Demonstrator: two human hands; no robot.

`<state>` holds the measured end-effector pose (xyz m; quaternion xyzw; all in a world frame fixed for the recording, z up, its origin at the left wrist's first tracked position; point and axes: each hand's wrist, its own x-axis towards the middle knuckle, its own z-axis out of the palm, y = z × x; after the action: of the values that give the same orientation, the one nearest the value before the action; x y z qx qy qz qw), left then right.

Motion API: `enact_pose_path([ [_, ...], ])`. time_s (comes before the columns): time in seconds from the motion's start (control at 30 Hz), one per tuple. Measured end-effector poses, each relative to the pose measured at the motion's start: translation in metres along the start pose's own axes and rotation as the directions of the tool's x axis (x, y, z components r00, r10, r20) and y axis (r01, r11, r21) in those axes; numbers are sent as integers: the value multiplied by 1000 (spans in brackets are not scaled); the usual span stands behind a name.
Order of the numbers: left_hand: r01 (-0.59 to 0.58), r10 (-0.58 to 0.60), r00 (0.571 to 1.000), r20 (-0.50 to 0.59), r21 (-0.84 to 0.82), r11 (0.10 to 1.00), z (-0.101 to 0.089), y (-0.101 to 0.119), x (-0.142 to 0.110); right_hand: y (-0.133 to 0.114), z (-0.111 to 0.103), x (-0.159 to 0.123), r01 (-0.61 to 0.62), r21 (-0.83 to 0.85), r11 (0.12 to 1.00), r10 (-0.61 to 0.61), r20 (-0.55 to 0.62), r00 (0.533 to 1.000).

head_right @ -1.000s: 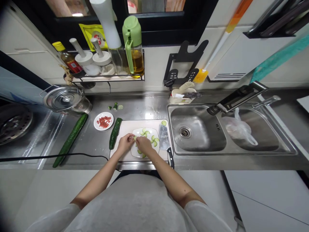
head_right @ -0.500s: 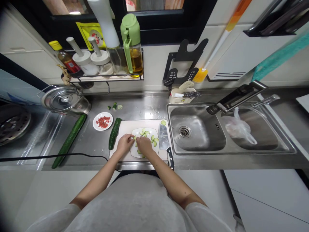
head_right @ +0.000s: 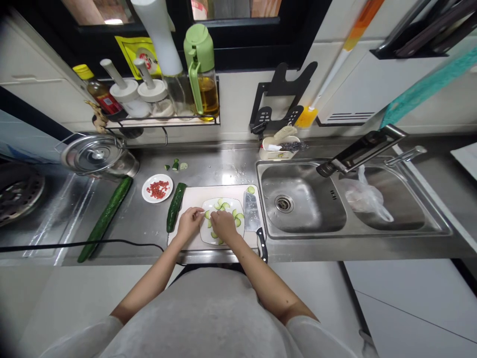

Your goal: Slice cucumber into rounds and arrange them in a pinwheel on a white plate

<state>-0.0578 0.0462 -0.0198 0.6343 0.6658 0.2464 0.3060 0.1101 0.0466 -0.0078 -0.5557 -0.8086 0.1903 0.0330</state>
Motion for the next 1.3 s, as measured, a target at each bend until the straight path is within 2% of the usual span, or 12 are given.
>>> enact_pose_path([
  [0.1, 79, -90, 990, -111, -101, 992, -7, -10, -8, 16, -15, -7, -67, 178, 982, 94, -153, 984],
  [0.2, 139, -165, 975, -149, -171, 975, -13, -24, -20, 39, -29, -20, -111, 314, 943, 203, -276, 939],
  [0.37, 134, -151, 977, -148, -118, 984, -18, -41, -39, 76, -40, -43, -227, 377, 898, 360, -331, 872],
  [0.5, 103, -99, 987, -128, 25, 994, -20, -44, -49, 88, -39, -58, -294, 388, 873, 433, -340, 835],
  [0.6, 94, -85, 993, -77, 114, 989, -18, -42, -52, 88, -38, -65, -305, 401, 864, 447, -330, 832],
  [0.77, 160, -157, 987, -32, 236, 958, -12, -34, -51, 83, -37, -70, -288, 405, 868, 431, -324, 843],
  [1.03, 209, -205, 978, -40, 249, 946, -9, -27, -44, 76, -37, -68, -273, 380, 884, 397, -299, 868],
  [1.2, 195, -190, 981, -47, 124, 973, -10, -26, -44, 66, -35, -68, -234, 399, 886, 361, -279, 890],
  [1.3, 173, -186, 978, -99, -122, 977, -11, -23, -45, 56, -36, -64, -173, 416, 893, 305, -274, 912],
])
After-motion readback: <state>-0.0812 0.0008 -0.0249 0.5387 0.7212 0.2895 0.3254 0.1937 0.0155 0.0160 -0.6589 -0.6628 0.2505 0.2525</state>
